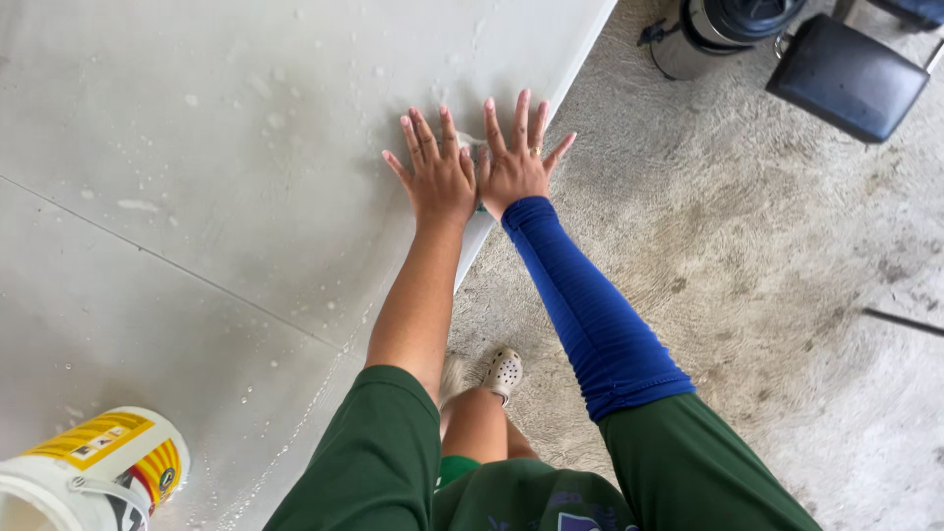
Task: The person scrubs a white plastic table with a green sponge and soapy water from a bucket. They repeatedly dip the sponge, wipe the surface, and move the bucket to reach different areas.
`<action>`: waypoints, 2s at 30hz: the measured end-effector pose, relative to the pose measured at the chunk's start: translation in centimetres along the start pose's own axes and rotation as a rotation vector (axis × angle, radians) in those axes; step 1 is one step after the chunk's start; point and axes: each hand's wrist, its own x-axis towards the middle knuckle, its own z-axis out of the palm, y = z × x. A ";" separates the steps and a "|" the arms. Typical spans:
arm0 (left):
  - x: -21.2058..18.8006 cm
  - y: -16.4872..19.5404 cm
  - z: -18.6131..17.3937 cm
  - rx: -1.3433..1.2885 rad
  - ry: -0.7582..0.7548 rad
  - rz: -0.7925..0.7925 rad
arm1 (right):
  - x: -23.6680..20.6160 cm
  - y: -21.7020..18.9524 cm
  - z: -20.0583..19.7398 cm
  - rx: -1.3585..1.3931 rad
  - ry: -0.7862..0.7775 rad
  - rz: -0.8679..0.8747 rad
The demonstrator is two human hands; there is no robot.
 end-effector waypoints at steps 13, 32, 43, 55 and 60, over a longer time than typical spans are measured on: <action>24.3 11.1 -2.9 -0.018 0.029 -0.114 | 26.4 7.6 -7.5 -0.098 -0.068 -0.134; 47.7 20.6 -4.0 -0.093 0.095 -0.297 | 54.3 15.2 -11.6 -0.117 -0.148 -0.423; 47.6 22.1 -4.5 -0.073 0.131 -0.497 | 56.0 14.8 -12.7 -0.170 -0.275 -0.650; 32.8 29.5 -0.7 -0.175 0.084 -0.615 | 43.7 22.6 -12.8 -0.287 -0.217 -0.939; 24.0 26.1 0.0 -0.206 0.077 -0.791 | 36.4 18.3 -9.2 -0.277 -0.172 -1.174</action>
